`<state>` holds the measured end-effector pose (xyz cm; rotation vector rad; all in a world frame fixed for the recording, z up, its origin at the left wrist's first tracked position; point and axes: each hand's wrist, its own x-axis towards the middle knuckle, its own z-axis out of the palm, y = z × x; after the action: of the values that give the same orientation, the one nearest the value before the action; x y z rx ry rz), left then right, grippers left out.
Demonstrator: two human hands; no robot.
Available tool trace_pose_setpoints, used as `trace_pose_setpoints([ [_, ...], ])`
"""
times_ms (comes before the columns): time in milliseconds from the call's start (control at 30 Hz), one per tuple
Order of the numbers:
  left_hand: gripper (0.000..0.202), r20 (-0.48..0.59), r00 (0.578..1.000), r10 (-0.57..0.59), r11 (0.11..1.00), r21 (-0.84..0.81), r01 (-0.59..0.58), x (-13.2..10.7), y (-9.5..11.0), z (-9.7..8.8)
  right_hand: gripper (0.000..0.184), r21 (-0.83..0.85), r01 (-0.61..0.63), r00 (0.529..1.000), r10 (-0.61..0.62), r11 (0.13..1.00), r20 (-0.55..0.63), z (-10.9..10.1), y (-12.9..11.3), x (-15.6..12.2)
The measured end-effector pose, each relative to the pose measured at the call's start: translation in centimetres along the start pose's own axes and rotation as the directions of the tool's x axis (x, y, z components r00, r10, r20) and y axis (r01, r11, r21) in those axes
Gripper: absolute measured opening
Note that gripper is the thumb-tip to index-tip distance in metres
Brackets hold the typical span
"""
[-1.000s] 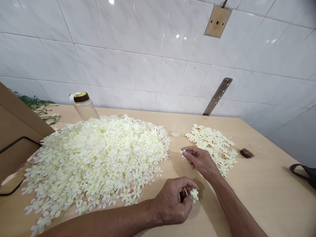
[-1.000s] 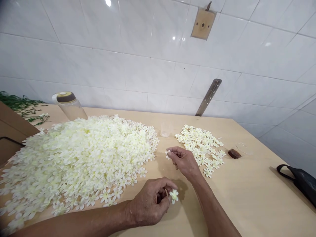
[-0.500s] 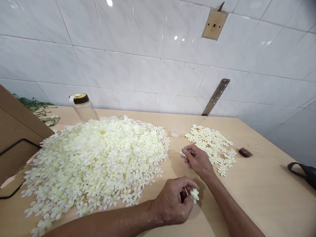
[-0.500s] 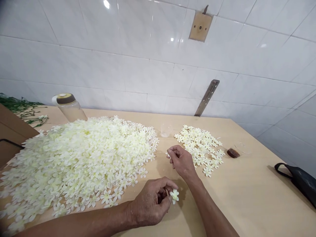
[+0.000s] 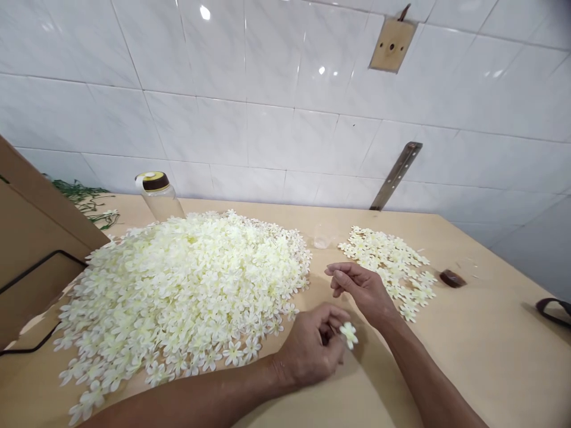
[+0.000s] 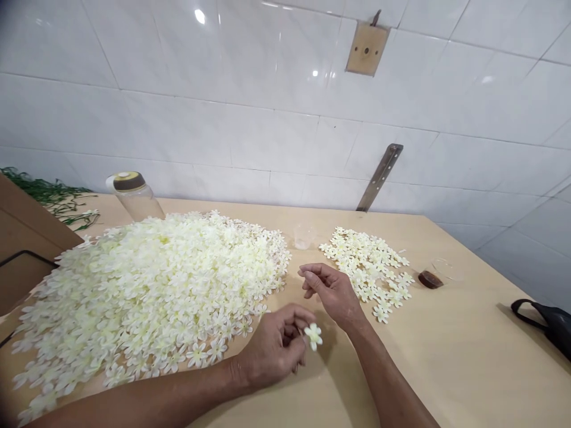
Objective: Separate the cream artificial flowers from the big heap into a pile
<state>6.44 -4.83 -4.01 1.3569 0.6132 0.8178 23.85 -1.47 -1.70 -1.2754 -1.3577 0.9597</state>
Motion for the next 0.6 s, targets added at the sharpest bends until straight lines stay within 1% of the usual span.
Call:
trace_pose_setpoints([
  [33, 0.03, -0.045, 0.998, -0.034, 0.999, -0.029, 0.032, 0.4, 0.1, -0.4, 0.034, -0.021, -0.007, 1.0, 0.006, 1.0, -0.014, -0.2, 0.2, -0.1],
  [133, 0.029, -0.221, 0.972, -0.075, 0.993, -0.108, 0.052, 1.7, 0.3, -1.3, 0.036, -0.079, -0.014, 0.999, 0.01, 0.997, -0.05, -0.4, 0.4, -0.1],
  [200, 0.034, -0.258, 0.962, -0.089, 0.991, -0.12, 0.06, 2.1, 0.4, -1.6, 0.037, -0.128, -0.028, 0.997, 0.018, 0.991, -0.076, -0.2, 0.2, -0.1],
  [267, 0.037, -0.25, 0.964, -0.091, 0.992, -0.106, 0.066, 2.1, 0.4, -1.6, 0.038, -0.189, -0.036, 0.993, 0.015, 0.981, -0.114, -0.1, 0.1, 0.0],
  [333, 0.038, -0.222, 0.971, -0.09, 0.995, -0.067, 0.076, 1.8, 0.3, -1.4, 0.036, -0.273, 0.0, 0.989, -0.04, 0.962, -0.14, -0.2, 0.1, 0.1],
  [400, 0.035, -0.203, 0.977, -0.061, 0.998, -0.019, 0.059, 1.4, 0.2, -1.2, 0.033, -0.352, 0.038, 0.983, -0.098, 0.935, -0.152, -0.4, 0.3, 0.2],
  [467, 0.034, -0.194, 0.98, -0.039, 0.999, 0.026, 0.045, 1.2, 0.2, -1.0, 0.031, -0.393, 0.057, 0.978, -0.13, 0.918, -0.161, -0.7, 0.5, 0.2],
  [600, 0.03, -0.175, 0.984, -0.037, 0.994, 0.1, 0.055, 0.9, 0.1, -1.1, 0.028, -0.44, 0.092, 0.972, -0.177, 0.893, -0.157, -1.0, 0.6, 0.2],
])
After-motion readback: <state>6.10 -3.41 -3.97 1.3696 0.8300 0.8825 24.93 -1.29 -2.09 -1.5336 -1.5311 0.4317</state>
